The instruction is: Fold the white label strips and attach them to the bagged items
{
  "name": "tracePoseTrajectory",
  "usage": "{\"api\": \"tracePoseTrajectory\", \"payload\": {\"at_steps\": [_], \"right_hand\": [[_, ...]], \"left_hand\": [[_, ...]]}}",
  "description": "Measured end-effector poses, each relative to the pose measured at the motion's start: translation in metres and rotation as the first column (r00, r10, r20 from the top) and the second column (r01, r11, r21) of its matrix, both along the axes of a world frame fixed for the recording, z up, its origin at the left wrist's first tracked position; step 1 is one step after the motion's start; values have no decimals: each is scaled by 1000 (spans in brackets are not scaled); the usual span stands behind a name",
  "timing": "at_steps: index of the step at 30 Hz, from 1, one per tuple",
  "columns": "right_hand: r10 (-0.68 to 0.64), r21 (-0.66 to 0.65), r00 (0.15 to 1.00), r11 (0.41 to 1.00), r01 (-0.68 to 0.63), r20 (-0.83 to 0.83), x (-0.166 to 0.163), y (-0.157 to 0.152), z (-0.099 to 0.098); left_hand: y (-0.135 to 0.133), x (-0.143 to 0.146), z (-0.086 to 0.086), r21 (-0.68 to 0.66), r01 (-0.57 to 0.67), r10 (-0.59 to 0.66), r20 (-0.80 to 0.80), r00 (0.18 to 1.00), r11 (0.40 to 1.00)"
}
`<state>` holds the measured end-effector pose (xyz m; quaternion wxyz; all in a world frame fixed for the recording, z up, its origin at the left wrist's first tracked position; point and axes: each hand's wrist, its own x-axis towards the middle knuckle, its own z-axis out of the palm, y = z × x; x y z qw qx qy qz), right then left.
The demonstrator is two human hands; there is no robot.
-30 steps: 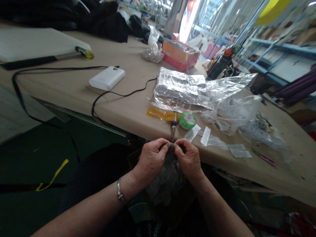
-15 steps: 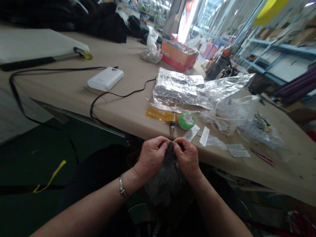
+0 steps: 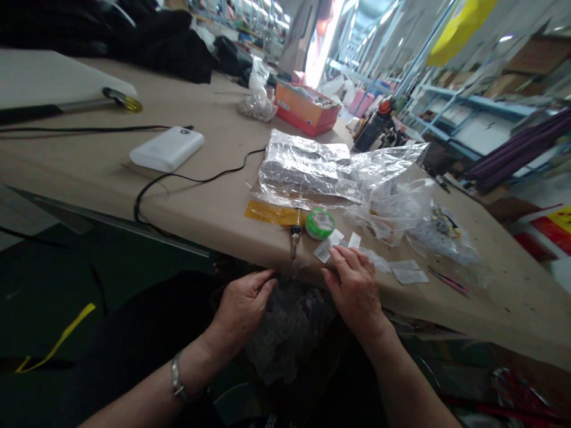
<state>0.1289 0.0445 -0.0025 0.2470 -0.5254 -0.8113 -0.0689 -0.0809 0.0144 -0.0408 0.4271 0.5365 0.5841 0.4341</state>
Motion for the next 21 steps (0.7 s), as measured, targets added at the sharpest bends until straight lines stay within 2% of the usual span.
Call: {"api": "tracePoseTrajectory", "payload": {"at_steps": [2,4,8,11,13,16,18,19,21], "right_hand": [[0,32,995,999,-3,101,2,3,-7],[8,93,993,995,-19,117,2,4,-14],[59,188,998,980,-62,19,5,5,-18],[113,193,991,976,-97,-71,9,4,-14],[158,215,980,968,-129,-124,10,0,-11],[254,230,954,949,-214,-161,10,-14,-8],[316,217,935,935,-279,-161,9,-27,-8],[342,204,926,929,-309,-157,9,-33,-8],[379,178,914,919,-353,-143,11,-41,-8]], "left_hand": [[0,-1,-3,10,10,-10,-12,1000,1000],[-1,1,-1,5,19,-19,-2,1000,1000],[-3,14,11,-60,59,-55,75,996,996],[-4,30,20,-186,138,-87,256,963,973],[-4,41,26,-310,205,-38,469,882,928],[-2,56,34,-410,361,110,774,623,838],[1,65,38,-402,416,180,860,477,815],[3,69,40,-396,423,197,875,441,815],[7,74,41,-398,419,203,876,438,816]]}}
